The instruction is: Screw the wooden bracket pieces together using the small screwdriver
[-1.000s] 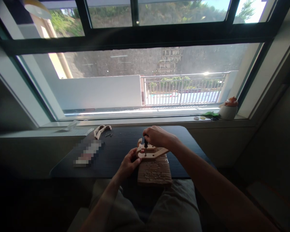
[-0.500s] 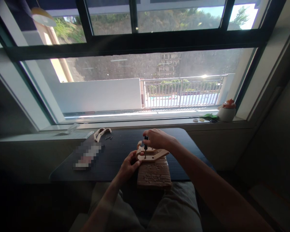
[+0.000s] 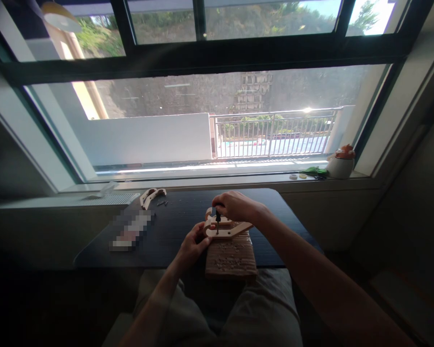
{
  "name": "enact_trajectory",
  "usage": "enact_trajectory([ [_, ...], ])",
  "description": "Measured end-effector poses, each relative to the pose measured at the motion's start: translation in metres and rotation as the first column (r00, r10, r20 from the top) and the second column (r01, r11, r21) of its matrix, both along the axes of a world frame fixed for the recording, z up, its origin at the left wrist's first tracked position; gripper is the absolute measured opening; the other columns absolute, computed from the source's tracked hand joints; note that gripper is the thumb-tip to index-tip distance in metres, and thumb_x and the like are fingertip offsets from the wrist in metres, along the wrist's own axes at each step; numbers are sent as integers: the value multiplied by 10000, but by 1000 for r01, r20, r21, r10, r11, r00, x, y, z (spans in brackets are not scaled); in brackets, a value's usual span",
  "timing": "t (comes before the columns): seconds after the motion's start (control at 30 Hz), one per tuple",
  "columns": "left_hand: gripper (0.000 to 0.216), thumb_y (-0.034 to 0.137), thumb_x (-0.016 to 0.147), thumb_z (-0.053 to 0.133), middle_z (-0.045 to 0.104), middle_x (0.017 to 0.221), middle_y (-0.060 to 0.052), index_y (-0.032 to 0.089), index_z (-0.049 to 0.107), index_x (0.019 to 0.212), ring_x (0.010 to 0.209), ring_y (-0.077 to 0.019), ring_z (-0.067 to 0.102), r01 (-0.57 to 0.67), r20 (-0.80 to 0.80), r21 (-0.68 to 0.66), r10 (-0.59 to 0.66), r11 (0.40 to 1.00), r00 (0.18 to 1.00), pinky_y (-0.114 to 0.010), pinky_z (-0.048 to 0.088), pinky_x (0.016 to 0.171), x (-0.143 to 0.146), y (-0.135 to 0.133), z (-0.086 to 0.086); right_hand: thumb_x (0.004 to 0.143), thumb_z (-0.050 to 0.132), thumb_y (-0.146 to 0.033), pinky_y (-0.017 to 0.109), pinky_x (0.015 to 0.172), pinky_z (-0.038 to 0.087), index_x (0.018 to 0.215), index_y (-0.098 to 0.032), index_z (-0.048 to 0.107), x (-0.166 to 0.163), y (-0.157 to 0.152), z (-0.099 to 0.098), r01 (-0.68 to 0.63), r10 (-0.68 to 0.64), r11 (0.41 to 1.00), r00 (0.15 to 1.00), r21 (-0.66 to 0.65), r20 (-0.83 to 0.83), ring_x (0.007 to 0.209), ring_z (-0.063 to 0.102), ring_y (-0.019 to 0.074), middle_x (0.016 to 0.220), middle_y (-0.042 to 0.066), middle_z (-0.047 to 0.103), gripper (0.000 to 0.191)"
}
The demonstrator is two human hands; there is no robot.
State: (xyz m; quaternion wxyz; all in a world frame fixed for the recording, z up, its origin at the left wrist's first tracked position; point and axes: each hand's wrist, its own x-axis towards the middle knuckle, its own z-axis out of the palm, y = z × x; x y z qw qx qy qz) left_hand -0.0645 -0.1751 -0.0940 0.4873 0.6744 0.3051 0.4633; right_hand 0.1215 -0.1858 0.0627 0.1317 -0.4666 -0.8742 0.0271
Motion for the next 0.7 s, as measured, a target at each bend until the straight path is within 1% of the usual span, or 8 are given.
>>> enact_trajectory([
  [0.1,404,190,760,576,610,1143,-68,182,469,1150,1051,-202,580,3,7,-11,-3,1000,1000,-334,451,926,1,1,-1,841,431,-298,217,612,348,960,-202,658,0,-3,1,1,-1,1000,1000,24,3,676,547,130,795,22,664,274],
  [0.2,412,196,758,581,607,1157,-72,180,468,1154,1060,-206,577,9,11,-8,-9,1000,1000,-343,441,939,1,2,-2,845,431,-305,215,565,318,880,-185,663,-1,-6,2,25,-24,999,1000,20,-7,597,499,112,704,14,633,264],
  [0.33,407,194,763,581,608,1157,-74,179,469,1154,1061,-206,575,11,12,11,-11,1000,1000,-345,435,944,1,2,-3,837,448,-307,221,545,293,828,-172,665,-4,-6,1,65,-65,998,998,19,-28,567,469,103,668,17,615,256],
  [0.47,402,186,770,575,603,1166,-75,179,464,1156,1073,-203,569,24,19,-1,-24,1000,1000,-343,430,950,0,2,-3,834,453,-328,232,524,284,797,-166,661,-4,-4,-4,91,-89,995,994,27,-68,546,460,102,646,20,605,267],
  [0.5,400,183,772,572,602,1171,-74,181,463,1157,1080,-202,565,28,21,-4,-28,1000,999,-343,427,955,0,2,-3,832,458,-337,232,526,289,820,-165,661,-3,-3,-6,91,-89,996,992,17,-89,553,467,105,655,21,608,267],
  [0.57,400,177,774,569,598,1179,-72,183,461,1159,1088,-200,561,33,25,-6,-32,999,999,-340,424,958,0,2,-2,815,490,-362,230,539,310,942,-165,649,0,-3,-10,83,-86,996,986,-25,-144,586,492,116,699,25,620,283],
  [0.63,403,174,775,568,598,1181,-71,185,458,1162,1081,-198,565,36,27,-5,-36,999,999,-338,430,952,0,1,-2,794,525,-383,232,558,335,1085,-158,599,3,-4,-15,61,-77,995,976,-84,-204,616,509,126,727,26,618,375],
  [0.7,403,179,774,572,599,1178,-74,184,458,1161,1075,-202,569,32,23,-3,-32,999,999,-342,434,947,-1,1,-1,791,532,-386,236,558,347,1177,-154,538,6,-6,-20,45,-76,991,961,-124,-265,604,503,126,700,11,594,450],
])
